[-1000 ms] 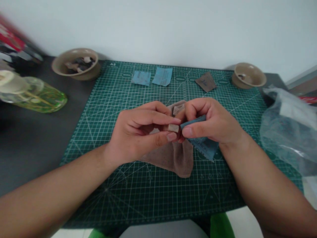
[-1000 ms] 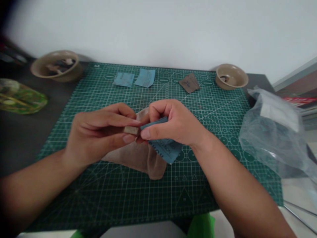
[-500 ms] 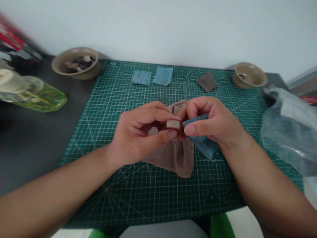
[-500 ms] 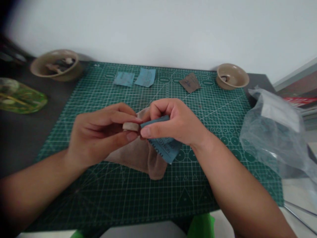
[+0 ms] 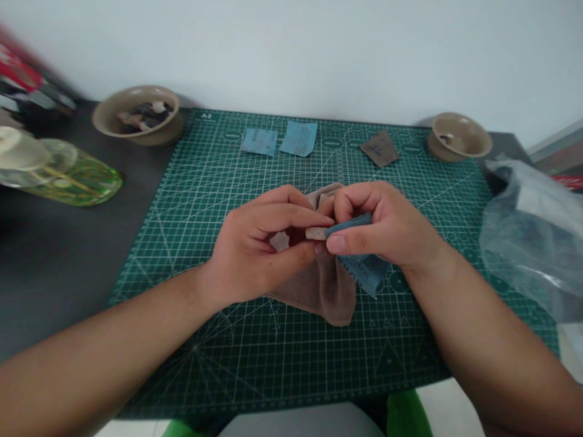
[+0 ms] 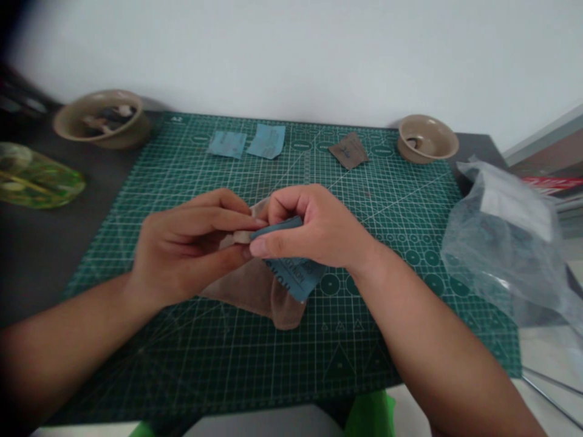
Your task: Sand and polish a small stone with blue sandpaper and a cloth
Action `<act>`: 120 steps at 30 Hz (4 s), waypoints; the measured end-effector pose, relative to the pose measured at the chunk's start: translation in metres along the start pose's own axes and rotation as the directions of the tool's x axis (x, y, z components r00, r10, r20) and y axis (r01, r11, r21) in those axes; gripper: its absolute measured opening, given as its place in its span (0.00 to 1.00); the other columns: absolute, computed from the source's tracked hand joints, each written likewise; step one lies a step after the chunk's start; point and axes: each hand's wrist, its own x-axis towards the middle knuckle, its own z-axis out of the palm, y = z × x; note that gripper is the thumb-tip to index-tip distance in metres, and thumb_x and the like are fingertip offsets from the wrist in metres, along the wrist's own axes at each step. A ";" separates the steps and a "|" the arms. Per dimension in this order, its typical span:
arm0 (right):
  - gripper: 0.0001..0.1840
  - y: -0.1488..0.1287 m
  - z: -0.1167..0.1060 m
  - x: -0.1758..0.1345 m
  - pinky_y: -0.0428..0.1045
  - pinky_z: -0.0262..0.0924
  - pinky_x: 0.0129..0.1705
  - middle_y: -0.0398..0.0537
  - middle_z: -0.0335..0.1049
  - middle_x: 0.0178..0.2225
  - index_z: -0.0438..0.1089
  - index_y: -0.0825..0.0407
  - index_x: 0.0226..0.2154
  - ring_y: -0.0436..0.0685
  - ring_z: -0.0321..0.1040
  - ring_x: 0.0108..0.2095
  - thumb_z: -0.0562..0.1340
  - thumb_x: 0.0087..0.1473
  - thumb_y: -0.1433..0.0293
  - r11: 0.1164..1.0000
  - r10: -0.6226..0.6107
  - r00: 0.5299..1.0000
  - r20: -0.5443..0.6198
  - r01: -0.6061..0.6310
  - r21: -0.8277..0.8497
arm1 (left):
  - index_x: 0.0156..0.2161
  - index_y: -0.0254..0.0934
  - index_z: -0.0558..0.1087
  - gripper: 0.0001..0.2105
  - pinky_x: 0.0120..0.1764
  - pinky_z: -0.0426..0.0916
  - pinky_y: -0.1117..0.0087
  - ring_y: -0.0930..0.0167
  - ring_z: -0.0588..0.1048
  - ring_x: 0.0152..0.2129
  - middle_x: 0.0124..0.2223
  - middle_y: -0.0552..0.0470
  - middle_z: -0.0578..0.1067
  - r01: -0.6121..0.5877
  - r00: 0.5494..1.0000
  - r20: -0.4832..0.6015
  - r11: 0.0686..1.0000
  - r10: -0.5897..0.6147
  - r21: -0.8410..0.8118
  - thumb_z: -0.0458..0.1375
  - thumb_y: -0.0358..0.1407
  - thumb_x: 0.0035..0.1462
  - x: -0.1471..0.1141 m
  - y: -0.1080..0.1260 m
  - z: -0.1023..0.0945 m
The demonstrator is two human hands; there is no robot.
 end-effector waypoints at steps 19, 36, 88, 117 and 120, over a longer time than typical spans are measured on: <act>0.22 -0.004 0.002 0.004 0.46 0.52 0.27 0.39 0.66 0.23 0.62 0.51 0.20 0.49 0.60 0.26 0.76 0.43 0.66 0.956 0.010 0.998 -0.058 -0.026 -0.293 | 0.44 0.35 0.82 0.08 0.30 0.74 0.72 0.72 0.77 0.30 0.37 0.49 0.78 -0.129 0.992 0.025 0.969 0.127 0.210 0.67 0.30 0.59 -0.002 -0.003 0.002; 0.21 -0.004 0.002 0.004 0.44 0.55 0.26 0.38 0.69 0.26 0.66 0.52 0.27 0.47 0.61 0.26 0.78 0.41 0.65 0.965 0.102 0.985 -0.139 -0.132 -0.228 | 0.41 0.38 0.81 0.06 0.31 0.74 0.74 0.74 0.78 0.29 0.37 0.51 0.80 -0.111 0.993 0.007 0.953 0.114 0.281 0.65 0.28 0.58 -0.003 -0.002 0.003; 0.14 0.002 0.006 0.005 0.50 0.66 0.37 0.42 0.75 0.35 0.70 0.51 0.33 0.55 0.73 0.37 0.73 0.45 0.71 0.944 0.078 0.995 -0.062 -0.094 -0.317 | 0.38 0.43 0.76 0.06 0.31 0.73 0.69 0.70 0.77 0.30 0.35 0.51 0.77 -0.145 0.983 0.148 0.947 0.105 0.285 0.60 0.29 0.60 -0.003 -0.007 0.004; 0.13 0.002 0.007 0.004 0.50 0.65 0.37 0.41 0.73 0.34 0.69 0.50 0.33 0.54 0.71 0.36 0.73 0.46 0.71 0.936 0.079 0.996 -0.052 -0.092 -0.341 | 0.36 0.43 0.76 0.05 0.30 0.73 0.68 0.69 0.77 0.29 0.34 0.51 0.76 -0.154 0.979 0.173 0.948 0.109 0.277 0.60 0.29 0.59 -0.003 -0.006 0.004; 0.13 0.001 0.007 0.004 0.50 0.65 0.38 0.42 0.73 0.34 0.69 0.50 0.33 0.54 0.71 0.37 0.72 0.46 0.72 0.932 0.077 0.995 -0.055 -0.092 -0.351 | 0.36 0.42 0.76 0.05 0.30 0.73 0.69 0.69 0.77 0.30 0.34 0.50 0.76 -0.141 0.980 0.174 0.948 0.093 0.285 0.60 0.29 0.60 -0.003 -0.006 0.004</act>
